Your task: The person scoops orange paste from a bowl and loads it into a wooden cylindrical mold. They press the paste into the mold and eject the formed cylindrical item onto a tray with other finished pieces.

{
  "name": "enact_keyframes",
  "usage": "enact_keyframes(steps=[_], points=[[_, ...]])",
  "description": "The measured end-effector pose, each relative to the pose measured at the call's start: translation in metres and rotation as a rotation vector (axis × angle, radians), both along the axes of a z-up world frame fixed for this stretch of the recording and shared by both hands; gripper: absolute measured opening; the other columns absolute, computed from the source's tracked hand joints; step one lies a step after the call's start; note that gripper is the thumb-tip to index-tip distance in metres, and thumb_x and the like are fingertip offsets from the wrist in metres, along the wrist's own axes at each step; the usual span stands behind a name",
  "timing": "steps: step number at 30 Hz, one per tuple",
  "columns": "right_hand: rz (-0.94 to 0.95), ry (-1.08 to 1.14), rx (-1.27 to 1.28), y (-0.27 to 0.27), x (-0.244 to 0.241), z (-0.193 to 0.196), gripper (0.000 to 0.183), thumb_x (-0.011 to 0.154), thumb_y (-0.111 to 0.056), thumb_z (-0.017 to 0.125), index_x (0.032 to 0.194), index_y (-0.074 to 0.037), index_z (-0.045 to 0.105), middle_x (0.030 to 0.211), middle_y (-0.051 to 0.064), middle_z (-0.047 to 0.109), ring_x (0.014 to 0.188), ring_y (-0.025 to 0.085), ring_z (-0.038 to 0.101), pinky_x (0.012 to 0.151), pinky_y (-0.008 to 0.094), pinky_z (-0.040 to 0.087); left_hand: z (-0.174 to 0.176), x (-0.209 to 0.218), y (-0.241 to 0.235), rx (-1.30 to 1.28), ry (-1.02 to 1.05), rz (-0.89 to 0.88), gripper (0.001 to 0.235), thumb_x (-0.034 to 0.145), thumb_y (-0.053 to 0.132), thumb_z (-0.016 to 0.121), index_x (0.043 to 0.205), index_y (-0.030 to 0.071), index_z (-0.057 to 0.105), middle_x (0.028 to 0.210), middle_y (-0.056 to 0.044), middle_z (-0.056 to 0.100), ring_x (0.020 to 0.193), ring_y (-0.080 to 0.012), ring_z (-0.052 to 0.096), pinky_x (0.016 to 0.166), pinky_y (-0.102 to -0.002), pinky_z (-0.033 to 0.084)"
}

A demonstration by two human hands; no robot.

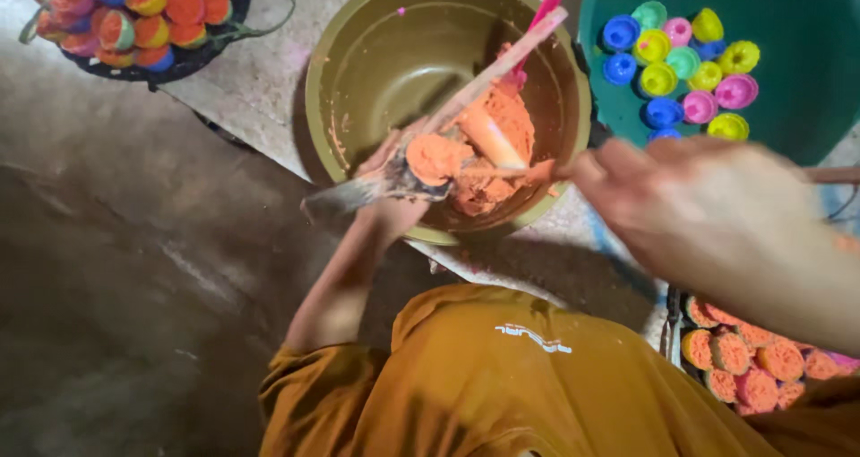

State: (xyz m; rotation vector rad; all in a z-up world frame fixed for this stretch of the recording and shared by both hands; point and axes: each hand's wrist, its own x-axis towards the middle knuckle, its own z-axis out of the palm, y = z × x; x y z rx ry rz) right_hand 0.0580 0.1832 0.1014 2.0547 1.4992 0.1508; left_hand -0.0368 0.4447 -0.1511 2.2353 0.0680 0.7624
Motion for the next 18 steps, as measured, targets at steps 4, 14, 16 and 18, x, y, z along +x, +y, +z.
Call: enact_keyframes(steps=[4, 14, 16, 18], points=[[0.229, -0.006, 0.143, 0.034, -0.004, -0.006, 0.012, 0.083, -0.019, 0.060, 0.094, -0.014, 0.064, 0.075, 0.002, 0.061, 0.057, 0.018, 0.069, 0.043, 0.032, 0.053, 0.028, -0.001, -0.009, -0.020, 0.303, 0.050, 0.060, 0.087, 0.025, 0.074, 0.144, 0.018, 0.056, 0.132, -0.006, 0.066, 0.110, -0.0242, 0.067, 0.096, -0.031, 0.054], [-0.028, 0.183, 0.056, 0.005, 0.009, -0.014, 0.027, 0.092, -0.015, 0.055, 0.119, -0.017, 0.061, 0.082, 0.002, 0.063, 0.059, 0.020, 0.069, 0.044, 0.037, 0.054, 0.030, 0.006, -0.004, -0.240, 0.266, -0.069, 0.041, 0.096, 0.031, 0.060, 0.135, 0.017, 0.060, 0.132, -0.006, 0.067, 0.124, -0.0235, 0.064, 0.110, -0.034, 0.051], [-0.009, 0.174, 0.052, 0.013, 0.003, 0.017, 0.027, 0.088, -0.017, 0.057, 0.115, -0.017, 0.062, 0.078, 0.002, 0.063, 0.058, 0.021, 0.069, 0.045, 0.038, 0.055, 0.032, 0.006, 0.004, -0.843, 0.038, -0.308, 0.046, 0.098, 0.035, 0.042, 0.136, 0.012, 0.053, 0.138, -0.009, 0.060, 0.129, -0.0245, 0.058, 0.116, -0.033, 0.044], [0.050, 0.125, 0.124, 0.026, -0.006, 0.024, 0.022, 0.086, -0.017, 0.058, 0.108, -0.014, 0.063, 0.075, 0.003, 0.063, 0.060, 0.022, 0.070, 0.045, 0.037, 0.055, 0.032, 0.007, 0.005, -0.232, 0.233, -0.031, 0.059, 0.085, 0.030, 0.065, 0.140, 0.012, 0.054, 0.126, -0.013, 0.064, 0.114, -0.0303, 0.062, 0.100, -0.039, 0.050]])
